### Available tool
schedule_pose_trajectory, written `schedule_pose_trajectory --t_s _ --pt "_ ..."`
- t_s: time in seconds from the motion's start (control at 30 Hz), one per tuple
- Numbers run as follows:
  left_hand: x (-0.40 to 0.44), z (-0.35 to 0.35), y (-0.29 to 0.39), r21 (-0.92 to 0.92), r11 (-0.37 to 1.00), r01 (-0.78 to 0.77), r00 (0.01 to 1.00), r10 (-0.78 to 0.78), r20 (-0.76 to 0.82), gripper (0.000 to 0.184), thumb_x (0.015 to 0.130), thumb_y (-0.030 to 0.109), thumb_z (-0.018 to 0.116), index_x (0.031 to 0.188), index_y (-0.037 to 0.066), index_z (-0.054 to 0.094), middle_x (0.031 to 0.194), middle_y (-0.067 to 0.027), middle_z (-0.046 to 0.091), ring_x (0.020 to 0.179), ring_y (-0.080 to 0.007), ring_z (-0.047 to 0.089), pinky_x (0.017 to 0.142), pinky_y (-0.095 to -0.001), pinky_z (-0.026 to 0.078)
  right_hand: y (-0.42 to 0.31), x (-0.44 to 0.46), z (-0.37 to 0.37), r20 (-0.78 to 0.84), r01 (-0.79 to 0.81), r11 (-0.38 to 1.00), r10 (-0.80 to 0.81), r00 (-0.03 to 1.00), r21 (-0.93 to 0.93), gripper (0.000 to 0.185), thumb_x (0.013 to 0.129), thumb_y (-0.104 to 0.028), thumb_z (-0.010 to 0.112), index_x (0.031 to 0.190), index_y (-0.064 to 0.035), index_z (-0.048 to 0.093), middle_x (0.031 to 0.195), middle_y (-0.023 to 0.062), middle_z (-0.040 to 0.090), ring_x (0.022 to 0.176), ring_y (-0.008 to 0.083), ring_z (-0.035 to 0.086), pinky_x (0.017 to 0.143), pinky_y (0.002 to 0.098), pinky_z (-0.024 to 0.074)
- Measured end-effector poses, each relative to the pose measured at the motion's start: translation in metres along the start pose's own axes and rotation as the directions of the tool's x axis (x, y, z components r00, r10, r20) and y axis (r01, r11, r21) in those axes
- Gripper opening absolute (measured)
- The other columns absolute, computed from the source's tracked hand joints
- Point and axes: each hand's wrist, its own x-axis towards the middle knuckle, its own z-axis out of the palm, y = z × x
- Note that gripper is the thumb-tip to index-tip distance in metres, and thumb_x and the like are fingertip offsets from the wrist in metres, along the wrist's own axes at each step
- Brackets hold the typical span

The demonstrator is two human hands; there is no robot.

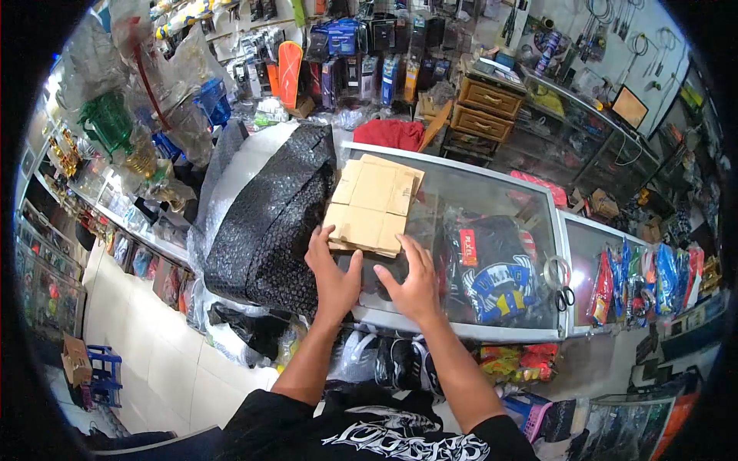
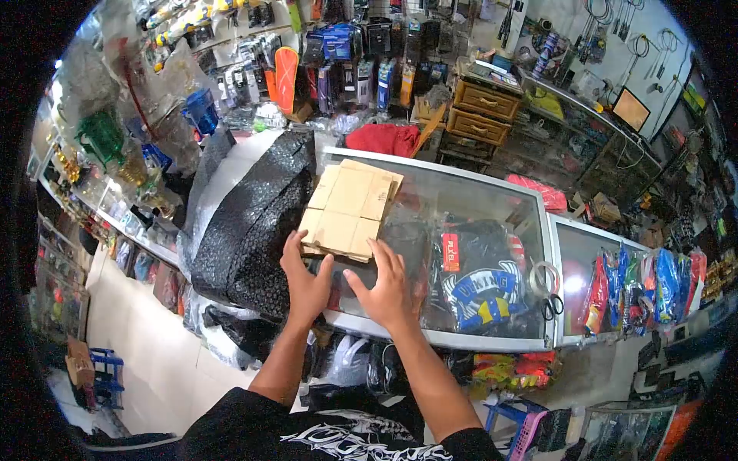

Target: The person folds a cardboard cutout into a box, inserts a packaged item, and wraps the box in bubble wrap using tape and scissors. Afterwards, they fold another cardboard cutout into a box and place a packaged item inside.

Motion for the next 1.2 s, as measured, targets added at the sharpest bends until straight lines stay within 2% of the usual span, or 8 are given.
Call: schedule_pose_trajectory --t_s 0.1,0.2,0.43,0.57,0.8,0.93,1.07,1.2 --pt "0.001 -0.007 0.012 0.010 1.000 0.026 0.999 -0.027 0.043 0.065 0.087 0.007 0.079 0.146 0.004 0.050 0.147 -0.0225 0.045 0.139 -0.0429 0.039 0.118 -0.0535 0.033 0.006 -0.003 0.001 -0.088 -0.030 0.998 0.034 0.996 0.055 0.062 0.091 -0.027 0.086 0.143 -0.0017 0.063 0.152 0.0208 0.058 0.122 0.0280 0.066 0.083 0.0338 0.0600" --pt "-0.001 -0.005 0.013 0.044 0.999 -0.008 0.999 0.005 0.054 0.057 0.088 0.009 0.079 0.140 0.003 0.056 0.143 -0.0221 0.048 0.138 -0.0424 0.041 0.117 -0.0533 0.034 -0.004 -0.003 -0.007 -0.077 -0.135 0.960 0.159 0.984 0.245 0.056 0.093 -0.020 0.084 0.141 -0.0020 0.063 0.153 0.0176 0.057 0.116 0.0214 0.066 0.068 0.0278 0.0573" --pt "-0.004 -0.012 0.027 0.199 0.949 -0.244 0.950 0.193 0.243 0.047 0.091 0.018 0.079 0.134 0.006 0.063 0.119 -0.0180 0.063 0.116 -0.0379 0.060 0.107 -0.0492 0.044 0.011 -0.011 -0.009 -0.320 -0.066 0.964 0.149 0.936 0.256 0.032 0.097 -0.005 0.076 0.126 -0.0013 0.063 0.143 0.0153 0.058 0.108 0.0214 0.067 0.079 0.0312 0.0571" --pt "0.007 -0.033 0.058 0.252 0.941 -0.225 0.842 0.058 0.537 0.065 0.094 0.030 0.080 0.148 0.003 0.056 0.136 -0.0237 0.064 0.128 -0.0438 0.060 0.108 -0.0519 0.047 0.012 -0.021 -0.016 -0.407 -0.040 0.946 0.177 0.896 0.323 0.023 0.099 0.003 0.069 0.120 -0.0011 0.061 0.138 0.0164 0.059 0.102 0.0221 0.069 0.077 0.0307 0.0572" --pt "0.028 0.009 0.086 -0.097 0.931 -0.352 0.857 0.362 0.367 0.068 0.097 0.022 0.078 0.153 -0.001 0.049 0.142 -0.0277 0.059 0.133 -0.0466 0.058 0.117 -0.0495 0.044 0.029 -0.048 -0.074 -0.536 -0.007 0.988 0.090 0.839 0.155 0.021 0.101 0.007 0.062 0.121 0.0011 0.060 0.135 0.0155 0.065 0.108 0.0219 0.069 0.091 0.0347 0.0568" --pt "0.042 0.065 0.099 -0.385 0.915 -0.120 0.904 0.261 0.339 0.062 0.102 0.024 0.074 0.154 0.000 0.048 0.144 -0.0273 0.058 0.135 -0.0426 0.058 0.116 -0.0493 0.044 0.047 -0.052 -0.122 -0.572 -0.026 0.994 0.084 0.816 0.109 0.023 0.105 0.004 0.059 0.129 0.0010 0.057 0.136 0.0175 0.065 0.118 0.0227 0.066 0.102 0.0380 0.0531" --pt "0.056 0.109 0.117 -0.587 0.775 0.232 0.889 0.076 0.452 0.050 0.115 0.036 0.057 0.145 -0.004 0.053 0.132 -0.0150 0.065 0.118 -0.0210 0.062 0.102 -0.0349 0.050 0.063 -0.038 -0.157 -0.651 0.079 0.996 -0.032 0.758 0.044 0.025 0.105 0.002 0.058 0.130 0.0010 0.059 0.135 0.0198 0.068 0.113 0.0285 0.069 0.095 0.0395 0.0552" --pt "0.086 0.158 0.105 -0.497 0.710 0.499 0.792 -0.140 0.595 0.052 0.117 0.049 0.045 0.121 0.004 0.071 0.109 -0.0066 0.072 0.094 -0.0127 0.060 0.086 -0.0320 0.049 0.090 -0.021 -0.175 -0.638 0.236 0.969 -0.140 0.757 0.067 0.042 0.107 0.004 0.056 0.148 0.0016 0.047 0.142 0.0246 0.064 0.128 0.0315 0.066 0.111 0.0433 0.0507"
